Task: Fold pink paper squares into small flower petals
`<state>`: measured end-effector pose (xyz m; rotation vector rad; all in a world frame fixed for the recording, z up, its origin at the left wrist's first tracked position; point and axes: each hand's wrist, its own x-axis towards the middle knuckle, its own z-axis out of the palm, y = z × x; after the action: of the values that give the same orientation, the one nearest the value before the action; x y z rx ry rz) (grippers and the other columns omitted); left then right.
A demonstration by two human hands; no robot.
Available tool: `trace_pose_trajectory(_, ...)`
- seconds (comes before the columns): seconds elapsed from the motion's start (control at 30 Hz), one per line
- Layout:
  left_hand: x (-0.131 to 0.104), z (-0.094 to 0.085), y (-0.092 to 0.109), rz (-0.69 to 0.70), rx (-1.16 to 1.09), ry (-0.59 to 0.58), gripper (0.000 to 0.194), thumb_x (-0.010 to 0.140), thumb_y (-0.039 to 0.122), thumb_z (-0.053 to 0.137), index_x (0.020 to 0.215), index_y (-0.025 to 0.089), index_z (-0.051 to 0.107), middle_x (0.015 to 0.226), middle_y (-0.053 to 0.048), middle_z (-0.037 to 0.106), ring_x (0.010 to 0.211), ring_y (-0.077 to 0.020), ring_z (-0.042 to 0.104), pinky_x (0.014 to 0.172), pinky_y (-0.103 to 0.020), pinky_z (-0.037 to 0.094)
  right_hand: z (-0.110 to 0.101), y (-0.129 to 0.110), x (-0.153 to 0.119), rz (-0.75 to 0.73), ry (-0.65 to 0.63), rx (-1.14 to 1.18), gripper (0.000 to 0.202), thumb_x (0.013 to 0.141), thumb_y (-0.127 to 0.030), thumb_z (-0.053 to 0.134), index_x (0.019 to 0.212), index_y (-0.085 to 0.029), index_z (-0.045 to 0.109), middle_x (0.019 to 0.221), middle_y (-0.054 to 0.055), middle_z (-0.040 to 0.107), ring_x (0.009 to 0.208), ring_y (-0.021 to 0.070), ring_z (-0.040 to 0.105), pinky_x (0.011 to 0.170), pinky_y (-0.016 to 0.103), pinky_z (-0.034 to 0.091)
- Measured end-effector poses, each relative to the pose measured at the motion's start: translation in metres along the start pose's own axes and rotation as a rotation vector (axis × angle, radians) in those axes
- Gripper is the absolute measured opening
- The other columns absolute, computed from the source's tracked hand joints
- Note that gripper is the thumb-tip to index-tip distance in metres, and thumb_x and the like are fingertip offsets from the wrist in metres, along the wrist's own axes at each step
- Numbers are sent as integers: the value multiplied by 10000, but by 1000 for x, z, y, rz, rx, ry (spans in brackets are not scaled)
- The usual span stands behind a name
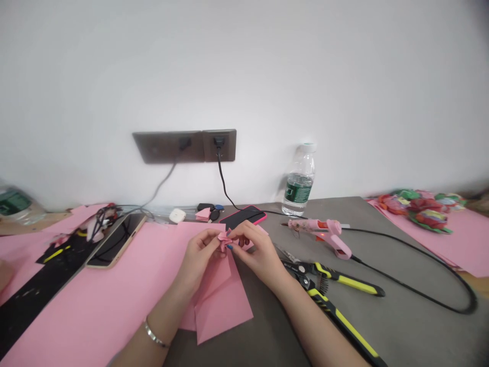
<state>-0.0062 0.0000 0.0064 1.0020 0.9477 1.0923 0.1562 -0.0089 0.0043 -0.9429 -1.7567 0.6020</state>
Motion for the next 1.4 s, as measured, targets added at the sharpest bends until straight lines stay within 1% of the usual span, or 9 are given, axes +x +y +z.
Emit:
trace_pose_trajectory(0.17, -3, 3, 3, 51, 92, -31, 192, 757, 336, 740, 775, 153, 683, 663, -3, 622, 594, -106, 560, 593, -209, 480, 2, 2, 0, -27, 14, -34, 133, 861, -106, 587, 792, -211, 632, 782, 25, 578, 712, 159, 554, 635, 271, 443)
trace_pose_trajectory(0.43, -4, 4, 2, 65, 101, -5, 166, 781, 306, 714, 720, 158, 669, 669, -1, 630, 634, -114, 588, 634, -206, 493, 1, 2, 0, -14, 28, -128, 156, 835, -73, 606, 765, -211, 626, 787, 22, 584, 739, 166, 561, 665, 270, 434)
trace_pose_trajectory(0.57, -2, -3, 1, 83, 133, -47, 200, 805, 331, 693, 927, 178, 732, 818, -50, 714, 767, -169, 658, 732, -262, 534, -1, 3, 0, 1, 56, -134, 161, 851, -77, 584, 775, -215, 621, 804, 28, 589, 753, 170, 565, 684, 276, 445)
trace_pose_trajectory(0.67, -1, -10, 4, 170, 275, -98, 274, 801, 282, 697, 1067, 221, 724, 875, -61, 747, 832, -200, 687, 796, -295, 535, -4, 3, 0, -7, 26, -127, 158, 858, -85, 581, 783, -214, 632, 803, 28, 588, 754, 168, 569, 689, 274, 447)
trace_pose_trajectory(0.77, 0, -17, 9, 296, 481, -122, 148, 810, 239, 670, 917, 228, 772, 927, -71, 752, 860, -215, 686, 791, -285, 532, -6, 3, 1, -9, -42, -112, 154, 870, -108, 576, 794, -218, 653, 810, 28, 593, 746, 163, 571, 682, 267, 454)
trace_pose_trajectory(0.87, 1, -22, 12, 347, 549, -160, 124, 804, 216, 657, 844, 234, 773, 958, -75, 741, 879, -228, 676, 733, -278, 548, -6, 3, 1, -16, -63, -103, 147, 875, -126, 579, 798, -217, 666, 814, 29, 595, 744, 161, 570, 686, 265, 460)
trace_pose_trajectory(1.0, 2, -23, 15, 348, 589, -212, 122, 804, 174, 640, 807, 224, 751, 864, -58, 734, 809, -204, 666, 708, -263, 539, -4, 2, 1, -31, -56, -125, 146, 868, -116, 588, 799, -215, 669, 846, 35, 586, 776, 164, 574, 703, 265, 464)
trace_pose_trajectory(1.23, 1, -21, 16, 283, 596, -186, 127, 798, 166, 631, 725, 199, 729, 799, -61, 743, 757, -211, 680, 709, -282, 518, -1, 3, 0, -128, -84, -251, 175, 901, -132, 557, 803, -214, 676, 883, 59, 600, 763, 170, 565, 680, 280, 454)
trace_pose_trajectory(1.4, 0, -18, 13, 246, 516, -140, 104, 804, 200, 633, 737, 184, 712, 765, -53, 723, 729, -193, 671, 693, -270, 514, -1, 3, 1, -161, -61, -319, 171, 897, -128, 562, 809, -218, 678, 881, 60, 604, 760, 174, 549, 678, 290, 438)
